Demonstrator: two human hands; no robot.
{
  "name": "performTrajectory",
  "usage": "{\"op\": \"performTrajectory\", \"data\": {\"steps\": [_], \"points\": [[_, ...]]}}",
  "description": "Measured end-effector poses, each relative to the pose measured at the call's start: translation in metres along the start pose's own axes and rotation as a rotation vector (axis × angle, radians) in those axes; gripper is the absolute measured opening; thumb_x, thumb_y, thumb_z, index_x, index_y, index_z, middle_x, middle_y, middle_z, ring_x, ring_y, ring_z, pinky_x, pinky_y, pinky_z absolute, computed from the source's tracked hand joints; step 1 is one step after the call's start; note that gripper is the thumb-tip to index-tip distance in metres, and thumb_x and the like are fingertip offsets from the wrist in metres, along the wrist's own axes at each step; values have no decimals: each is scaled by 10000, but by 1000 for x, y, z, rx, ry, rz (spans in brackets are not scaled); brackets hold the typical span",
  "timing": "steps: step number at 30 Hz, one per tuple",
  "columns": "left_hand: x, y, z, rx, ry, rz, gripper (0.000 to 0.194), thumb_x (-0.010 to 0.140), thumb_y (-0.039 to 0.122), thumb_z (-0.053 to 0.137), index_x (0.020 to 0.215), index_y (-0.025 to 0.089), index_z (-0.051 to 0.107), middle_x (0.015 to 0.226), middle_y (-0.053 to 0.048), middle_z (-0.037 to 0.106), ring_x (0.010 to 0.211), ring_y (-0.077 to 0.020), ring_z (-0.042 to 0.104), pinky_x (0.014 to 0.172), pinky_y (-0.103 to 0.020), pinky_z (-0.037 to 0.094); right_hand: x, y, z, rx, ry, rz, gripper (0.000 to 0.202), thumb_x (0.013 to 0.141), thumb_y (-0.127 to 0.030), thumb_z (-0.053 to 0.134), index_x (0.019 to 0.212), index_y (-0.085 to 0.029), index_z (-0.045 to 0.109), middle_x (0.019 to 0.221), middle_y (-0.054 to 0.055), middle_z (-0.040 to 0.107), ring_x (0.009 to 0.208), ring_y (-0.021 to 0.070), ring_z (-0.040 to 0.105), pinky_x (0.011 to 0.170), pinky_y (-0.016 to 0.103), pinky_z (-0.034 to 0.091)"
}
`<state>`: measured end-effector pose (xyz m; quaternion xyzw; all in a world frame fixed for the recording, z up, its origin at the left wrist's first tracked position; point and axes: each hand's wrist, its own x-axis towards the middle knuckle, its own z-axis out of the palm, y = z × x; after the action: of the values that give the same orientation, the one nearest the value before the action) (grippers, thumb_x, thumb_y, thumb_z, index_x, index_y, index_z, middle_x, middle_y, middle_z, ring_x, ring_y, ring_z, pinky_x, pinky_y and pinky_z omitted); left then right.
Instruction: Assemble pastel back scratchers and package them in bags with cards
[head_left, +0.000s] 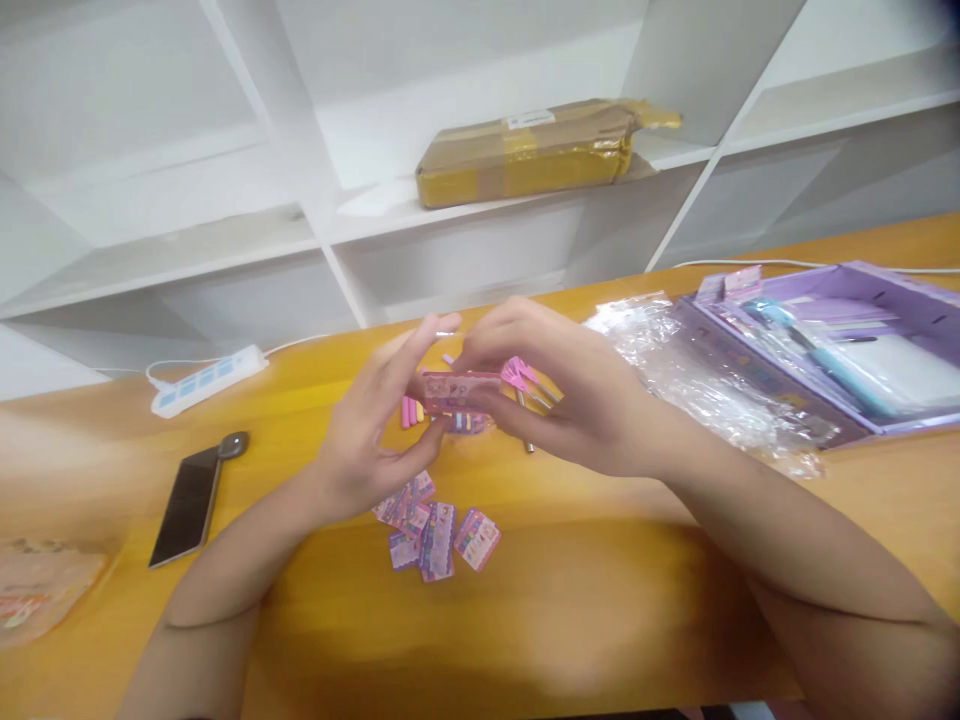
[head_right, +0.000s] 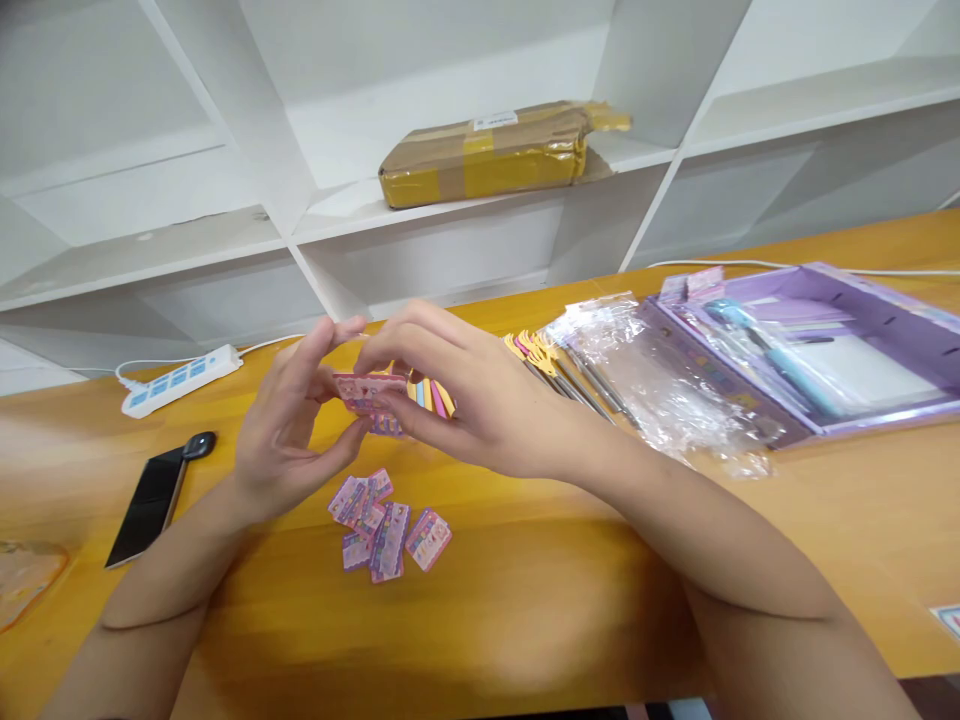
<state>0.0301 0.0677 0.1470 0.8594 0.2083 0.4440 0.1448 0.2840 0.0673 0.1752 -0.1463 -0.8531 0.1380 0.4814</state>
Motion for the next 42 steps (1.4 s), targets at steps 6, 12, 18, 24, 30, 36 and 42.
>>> {"op": "performTrajectory", "data": {"steps": [6,12,18,24,30,36,42], "points": [[-1,5,-3,-64,64,-58,938,958,265,830,1732,491,351,1727,-78,494,1051,-232,737,835,-406,687,-3,-3,4,237,51,141,573,1040,-195,705,1554,-291,471,1166,51,676,918,142,722,740,285,641],[2,1,-1,-73,58,-54,923,965,223,806,1729,485,359,1727,-79,496,972,-190,733,868,-405,689,-4,2,9,141,41,114,416,1061,-143,661,1456,-235,570,1130,27,713,834,83,714,669,201,597],[3,-2,1,-114,53,-67,906,996,228,779,1734,495,324,1679,-84,558,1074,-219,761,924,-414,691,-6,10,10,42,23,108,325,1073,-165,650,1392,-229,645,1209,40,755,841,86,707,736,228,594],[3,-2,3,-181,38,-110,867,994,239,787,1716,440,351,1659,-107,582,1226,-254,756,979,-405,696,-3,16,10,-8,25,51,157,1074,-151,635,1202,-211,704,995,11,729,798,87,656,714,230,534],[5,-1,6,-277,32,-155,738,1024,179,718,1680,356,431,1361,-97,767,1156,-224,777,1003,-395,687,-1,19,9,-28,6,8,116,1086,-147,599,1106,-212,692,947,18,695,837,117,654,728,261,533],[5,-2,6,-320,67,-112,607,995,115,729,1544,347,612,1307,-73,768,1116,-192,763,979,-348,680,-2,18,8,10,-21,45,139,1066,-122,586,1125,-208,680,993,32,689,840,114,648,750,264,549],[5,-4,5,-231,89,-151,368,972,137,761,1311,277,743,1179,-80,751,1073,-197,749,936,-341,672,0,14,5,8,-82,41,153,1081,-234,622,933,-196,620,874,14,621,796,115,581,724,263,494]]}}
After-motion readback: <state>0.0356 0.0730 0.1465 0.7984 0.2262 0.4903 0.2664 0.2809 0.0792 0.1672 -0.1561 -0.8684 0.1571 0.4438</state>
